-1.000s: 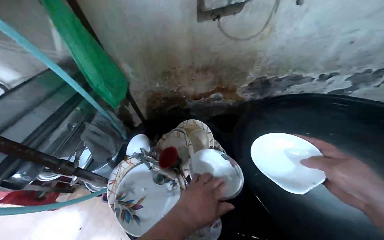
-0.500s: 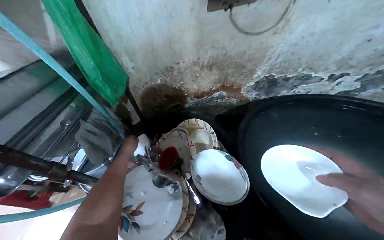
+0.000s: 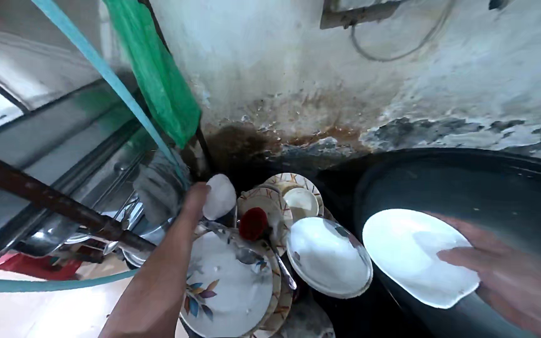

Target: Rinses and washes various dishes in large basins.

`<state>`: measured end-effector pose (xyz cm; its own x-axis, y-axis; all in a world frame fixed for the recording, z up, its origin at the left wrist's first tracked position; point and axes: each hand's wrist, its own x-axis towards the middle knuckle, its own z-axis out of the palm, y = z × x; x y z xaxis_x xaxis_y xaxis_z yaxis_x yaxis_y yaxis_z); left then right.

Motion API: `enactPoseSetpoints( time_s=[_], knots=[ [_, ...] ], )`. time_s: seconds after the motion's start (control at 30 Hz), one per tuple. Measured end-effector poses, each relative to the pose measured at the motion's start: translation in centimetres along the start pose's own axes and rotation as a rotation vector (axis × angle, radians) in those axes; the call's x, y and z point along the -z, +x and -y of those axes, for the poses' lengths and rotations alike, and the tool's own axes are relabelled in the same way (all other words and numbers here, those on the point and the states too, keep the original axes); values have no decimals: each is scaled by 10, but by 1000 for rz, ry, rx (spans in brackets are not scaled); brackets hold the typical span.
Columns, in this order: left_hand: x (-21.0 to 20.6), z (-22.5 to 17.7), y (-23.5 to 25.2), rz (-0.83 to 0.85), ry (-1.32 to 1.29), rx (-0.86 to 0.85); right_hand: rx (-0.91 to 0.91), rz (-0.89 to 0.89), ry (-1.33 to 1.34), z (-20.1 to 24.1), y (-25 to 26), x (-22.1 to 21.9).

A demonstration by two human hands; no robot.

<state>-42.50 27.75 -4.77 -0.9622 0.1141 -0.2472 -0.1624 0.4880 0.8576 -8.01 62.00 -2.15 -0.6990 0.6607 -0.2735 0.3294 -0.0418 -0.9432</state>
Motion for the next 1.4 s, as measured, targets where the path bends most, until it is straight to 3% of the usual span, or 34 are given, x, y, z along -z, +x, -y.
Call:
enactPoseSetpoints(
  time_s=[0.1,0.17,0.27,0.4,0.5,0.63,0.7,0.8,0.9,1.0,1.2,1.33,1.4],
  knots=[
    [4,-23,-17,-6,-328,-65,37,43,27,5,9,-15],
    [1,-43,-40,26,-406,-118,46,52,26,19,10,-32],
    [-21,-57,-88,110,1,-229,77,83,-22,40,12,-60],
    [-76,-21,-133,363,703,-521,118,132,-154,65,20,-93],
    [-97,-5,-145,466,822,-617,182,161,-301,79,26,-110],
    [-105,-18,-139,467,834,-571,325,176,-586,100,20,-136],
    [-106,-29,-136,443,773,-559,469,187,-684,99,15,-147],
    [-105,-41,-134,426,695,-505,832,67,-844,89,19,-152],
    [-91,-46,-134,407,609,-423,893,-3,-820,89,23,-133],
    [-67,-52,-117,270,283,-232,844,-7,-747,77,22,-96],
    [-31,-21,-72,-227,-695,61,631,-47,-562,26,0,-22],
    [-37,-34,-93,-243,-977,9,432,-96,-463,-22,-8,24],
    [-47,-49,-117,-139,-918,-64,351,-105,-428,-38,-16,43]
  ],
)
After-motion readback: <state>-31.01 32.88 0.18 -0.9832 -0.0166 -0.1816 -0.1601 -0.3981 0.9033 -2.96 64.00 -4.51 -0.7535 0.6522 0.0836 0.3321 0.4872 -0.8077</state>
